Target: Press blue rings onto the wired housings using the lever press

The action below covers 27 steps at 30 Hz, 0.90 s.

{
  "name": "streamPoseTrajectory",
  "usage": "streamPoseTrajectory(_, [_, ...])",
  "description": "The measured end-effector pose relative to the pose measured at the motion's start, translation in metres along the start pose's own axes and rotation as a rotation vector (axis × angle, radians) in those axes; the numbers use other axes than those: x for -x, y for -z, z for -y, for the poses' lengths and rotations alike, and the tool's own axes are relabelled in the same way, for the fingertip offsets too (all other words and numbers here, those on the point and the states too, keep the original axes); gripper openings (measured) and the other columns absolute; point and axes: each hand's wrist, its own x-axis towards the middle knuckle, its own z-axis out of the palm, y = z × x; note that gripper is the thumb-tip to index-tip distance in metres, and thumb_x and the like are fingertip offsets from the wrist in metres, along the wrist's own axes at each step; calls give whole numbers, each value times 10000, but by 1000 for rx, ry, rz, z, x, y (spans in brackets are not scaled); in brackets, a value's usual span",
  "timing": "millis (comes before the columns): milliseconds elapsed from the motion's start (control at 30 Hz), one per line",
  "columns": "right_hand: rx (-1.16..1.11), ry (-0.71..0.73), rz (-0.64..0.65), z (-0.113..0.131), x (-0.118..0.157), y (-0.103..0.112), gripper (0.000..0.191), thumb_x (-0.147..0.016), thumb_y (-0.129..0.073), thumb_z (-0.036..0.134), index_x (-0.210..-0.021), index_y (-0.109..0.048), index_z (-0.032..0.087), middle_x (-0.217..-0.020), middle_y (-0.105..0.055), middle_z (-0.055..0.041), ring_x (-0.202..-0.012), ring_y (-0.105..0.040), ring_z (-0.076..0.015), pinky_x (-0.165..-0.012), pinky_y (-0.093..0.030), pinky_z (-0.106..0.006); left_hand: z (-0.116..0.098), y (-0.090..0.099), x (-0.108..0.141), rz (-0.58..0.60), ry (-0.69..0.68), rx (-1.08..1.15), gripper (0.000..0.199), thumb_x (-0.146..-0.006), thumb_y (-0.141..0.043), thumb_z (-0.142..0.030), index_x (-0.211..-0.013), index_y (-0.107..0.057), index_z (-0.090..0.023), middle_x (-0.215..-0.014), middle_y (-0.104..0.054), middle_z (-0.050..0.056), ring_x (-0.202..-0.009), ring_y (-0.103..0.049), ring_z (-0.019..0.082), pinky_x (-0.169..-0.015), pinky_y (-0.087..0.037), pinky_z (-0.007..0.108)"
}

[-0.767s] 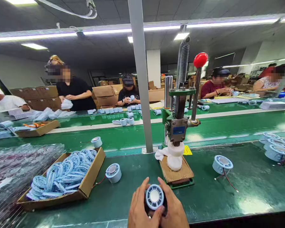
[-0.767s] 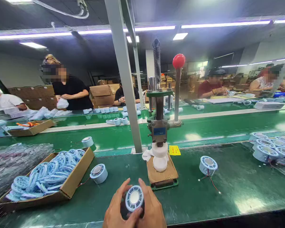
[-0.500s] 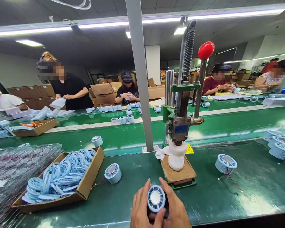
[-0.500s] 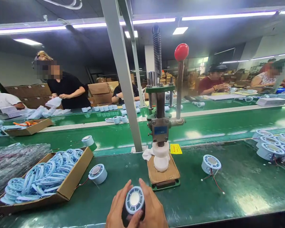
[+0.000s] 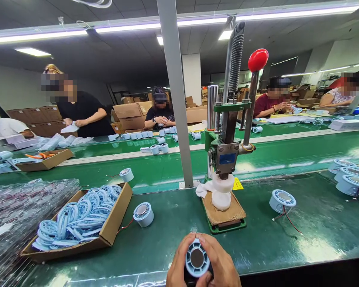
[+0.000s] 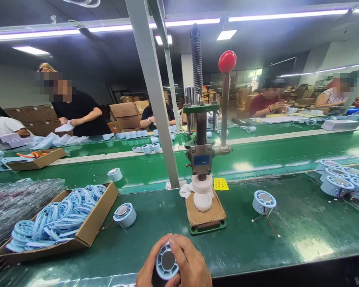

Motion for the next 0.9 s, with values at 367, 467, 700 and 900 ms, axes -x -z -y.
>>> streamPoseTrajectory(367, [231, 138, -164, 19, -251, 187, 517, -848, -563, 124, -1337, -463, 260, -1343, -527, -71, -1275, -486, -236, -1074, -442, -427, -56, 11, -89, 106, 383, 26, 624, -659, -696, -384, -1235, -587, -169, -1211, -689, 94, -1105, -636, 290, -1006, -476, 423])
streamPoseTrajectory(467, [394, 189, -405, -3, -369, 234, 472, -795, -563, 31, -1238, -538, 192, -1115, -613, -75, -1058, -570, -200, -971, -481, -385, -82, -4, -134, 167, 296, 100, 587, -646, -694, -316, -1192, -599, -125, -1150, -704, 123, -1039, -650, 287, -964, -478, 412])
streamPoseTrajectory(700, [-79, -130, -69, -60, -439, 214, 407, -809, -286, -21, -1014, -609, 117, -713, -617, -9, -420, -461, -57, -435, -388, -204, -87, -56, -172, 287, 187, 269, 525, -634, -742, -242, -1132, -627, -121, -1111, -722, 115, -998, -660, 259, -891, -508, 345])
streamPoseTrajectory(900, [-154, -132, -139, -61, -438, 208, 421, -791, -294, -37, -1044, -607, 87, -679, -598, 18, -421, -460, -27, -436, -343, -172, -77, -71, -168, 337, 156, 359, 486, -689, -726, -300, -1119, -615, -101, -1115, -708, 129, -1024, -644, 264, -938, -492, 379])
